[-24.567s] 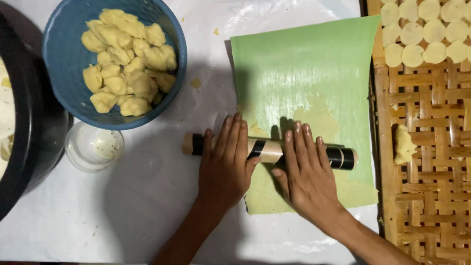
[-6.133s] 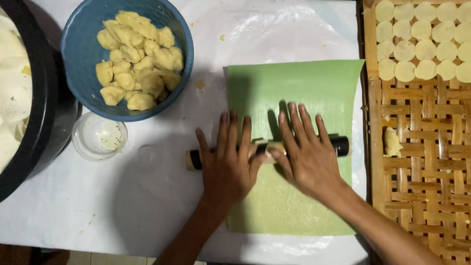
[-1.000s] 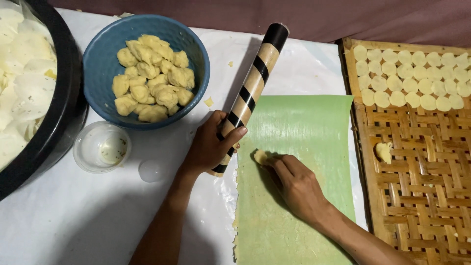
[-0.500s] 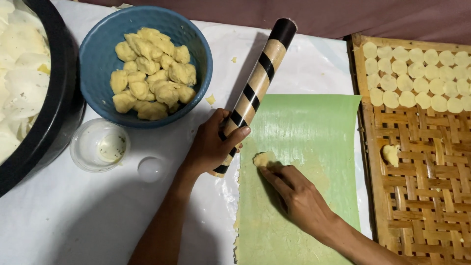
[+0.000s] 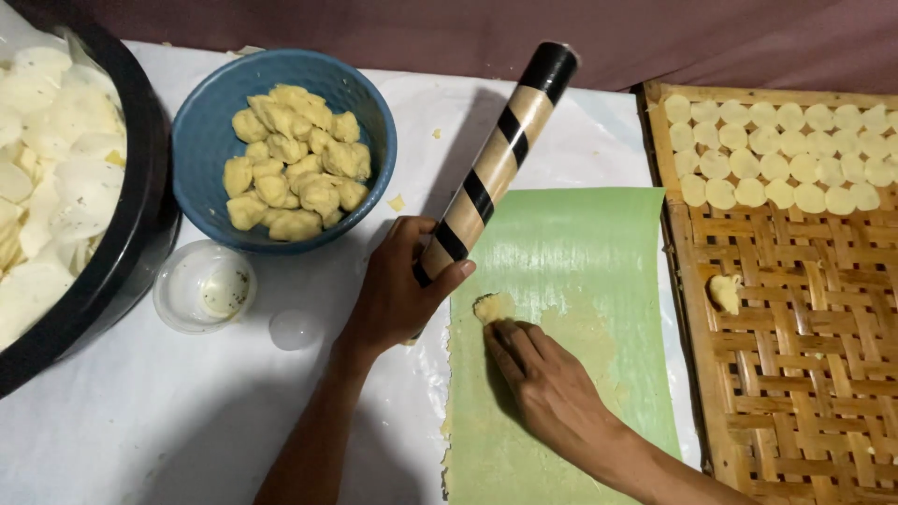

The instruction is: Flatten small balls of dough into thin discs using a rolling pin and transfer them to a tray.

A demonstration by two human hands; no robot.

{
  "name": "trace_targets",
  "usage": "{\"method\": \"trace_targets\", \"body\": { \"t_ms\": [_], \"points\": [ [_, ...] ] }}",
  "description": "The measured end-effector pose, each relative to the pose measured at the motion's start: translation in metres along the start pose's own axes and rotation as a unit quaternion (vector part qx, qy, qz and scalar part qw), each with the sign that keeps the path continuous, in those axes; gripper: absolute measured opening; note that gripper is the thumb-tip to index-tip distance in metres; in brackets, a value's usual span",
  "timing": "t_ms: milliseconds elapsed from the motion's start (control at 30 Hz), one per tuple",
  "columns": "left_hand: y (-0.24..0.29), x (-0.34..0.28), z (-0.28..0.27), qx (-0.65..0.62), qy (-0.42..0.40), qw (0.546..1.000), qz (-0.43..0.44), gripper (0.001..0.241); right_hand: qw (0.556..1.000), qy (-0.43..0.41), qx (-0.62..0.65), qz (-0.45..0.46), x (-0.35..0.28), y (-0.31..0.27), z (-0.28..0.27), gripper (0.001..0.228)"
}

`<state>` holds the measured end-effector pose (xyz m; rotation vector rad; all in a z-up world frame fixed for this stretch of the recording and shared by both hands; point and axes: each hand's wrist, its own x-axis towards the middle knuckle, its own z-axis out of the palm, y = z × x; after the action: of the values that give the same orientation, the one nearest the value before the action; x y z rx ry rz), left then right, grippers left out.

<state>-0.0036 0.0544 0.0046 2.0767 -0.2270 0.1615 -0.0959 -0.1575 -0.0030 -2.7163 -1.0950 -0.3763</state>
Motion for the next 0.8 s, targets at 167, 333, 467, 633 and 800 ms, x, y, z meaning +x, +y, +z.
{"method": "trace_targets", "body": {
  "t_ms": [167,333,467,633,800],
  "points": [
    [0.034,-0.024,-0.021,0.060,-0.047,0.996,0.040,0.047,0.996,-0.059,-0.064,-0.015,-0.018,0.001,0.009,0.048],
    [0.018,-0.050,-0.016,0.167,-0.048,0.982,0.071,0.045,0.995,-0.045,-0.085,-0.024,-0.015,0.003,0.016,0.030],
    [0.010,-0.071,-0.010,0.265,-0.026,0.948,0.176,0.050,0.990,-0.125,-0.058,-0.008,-0.033,-0.003,0.018,0.072],
    [0.004,-0.087,-0.003,0.398,0.007,0.887,0.234,0.062,0.991,-0.062,0.120,-0.002,-0.027,-0.006,-0.025,0.073],
    [0.011,-0.077,0.001,0.397,0.009,0.874,0.280,0.062,0.994,0.072,0.037,0.073,-0.021,0.023,-0.031,0.046]
  ]
}}
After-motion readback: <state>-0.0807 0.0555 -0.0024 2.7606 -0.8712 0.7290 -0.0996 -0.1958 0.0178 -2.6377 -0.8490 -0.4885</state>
